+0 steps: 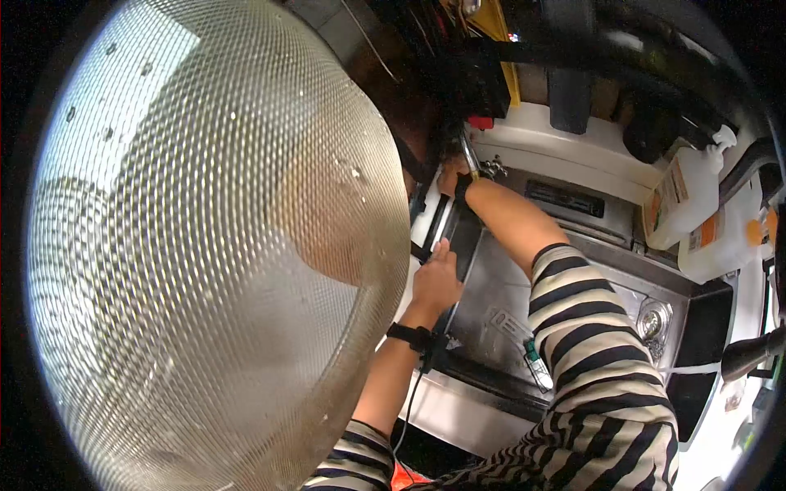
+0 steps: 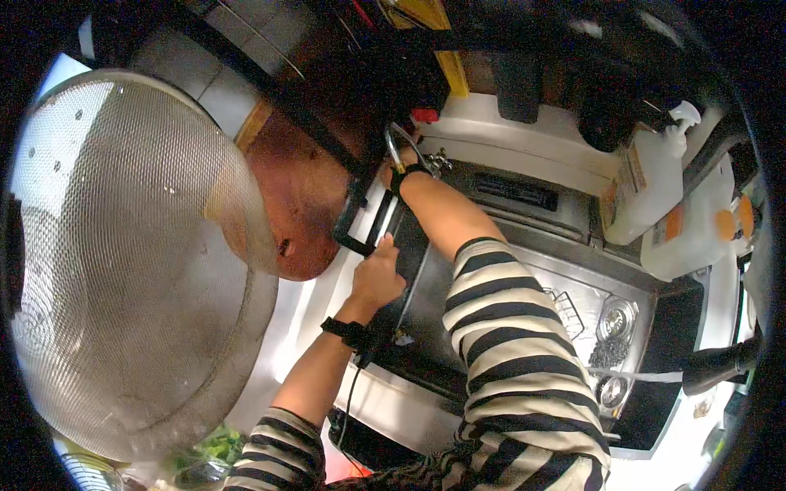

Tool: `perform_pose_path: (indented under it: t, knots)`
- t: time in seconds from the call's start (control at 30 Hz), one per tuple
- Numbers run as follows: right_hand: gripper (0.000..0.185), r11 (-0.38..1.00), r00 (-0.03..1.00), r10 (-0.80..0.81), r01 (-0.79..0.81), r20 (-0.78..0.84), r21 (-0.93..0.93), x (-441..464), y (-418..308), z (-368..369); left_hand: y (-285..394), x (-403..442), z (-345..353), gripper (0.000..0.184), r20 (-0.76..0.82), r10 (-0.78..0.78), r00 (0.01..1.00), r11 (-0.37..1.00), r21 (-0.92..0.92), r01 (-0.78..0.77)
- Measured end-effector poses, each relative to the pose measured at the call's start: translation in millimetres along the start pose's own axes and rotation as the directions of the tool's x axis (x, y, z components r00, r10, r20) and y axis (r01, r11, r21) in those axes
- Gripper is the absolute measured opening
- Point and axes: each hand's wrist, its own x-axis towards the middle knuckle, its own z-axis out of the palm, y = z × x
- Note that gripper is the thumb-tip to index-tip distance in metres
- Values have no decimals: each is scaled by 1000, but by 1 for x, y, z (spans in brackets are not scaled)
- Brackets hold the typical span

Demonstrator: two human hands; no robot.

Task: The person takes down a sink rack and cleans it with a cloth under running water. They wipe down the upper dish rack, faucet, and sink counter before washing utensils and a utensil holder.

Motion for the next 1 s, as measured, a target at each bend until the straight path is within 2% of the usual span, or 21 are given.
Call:
perform_pose_path:
  t: [0.1,0.37,0.47,0.57,0.6,0.63,0.67,0.83,0.9,1.0]
  knots:
    - [40,985,993,15,-34,114,167,-2,15,-33,-4,0,4,47,-20,12,1000,1000,13,-11]
    - [38,940,980,-17,-53,200,336,-18,23,-73,-6,0,8,47,-63,30,998,1000,5,-29]
    - [37,921,980,-87,11,177,389,-43,20,-91,-7,1,11,46,-84,29,996,999,-15,-31]
    - [37,899,988,-137,92,74,428,-88,14,-115,-6,3,9,45,-81,17,997,1000,-7,-17]
    - [35,912,978,-189,140,91,385,-103,17,-126,-3,4,7,46,-41,-42,998,998,-37,41]
    - [34,893,982,-164,106,98,438,-83,13,-96,-3,3,8,46,-67,-14,998,1000,-24,12]
    - [38,915,937,-176,43,301,402,-84,18,-119,-5,3,7,45,-95,15,995,1000,-2,-15]
    - [38,940,976,38,-108,214,324,-23,21,-82,-5,0,5,45,-97,48,994,999,-11,-50]
    - [39,935,976,68,-135,205,329,-13,28,-80,-11,0,5,44,-185,81,979,994,-58,-93]
    - [39,927,975,70,-142,211,348,-10,34,-79,-10,-16,-13,42,-26,-234,972,902,-378,207]
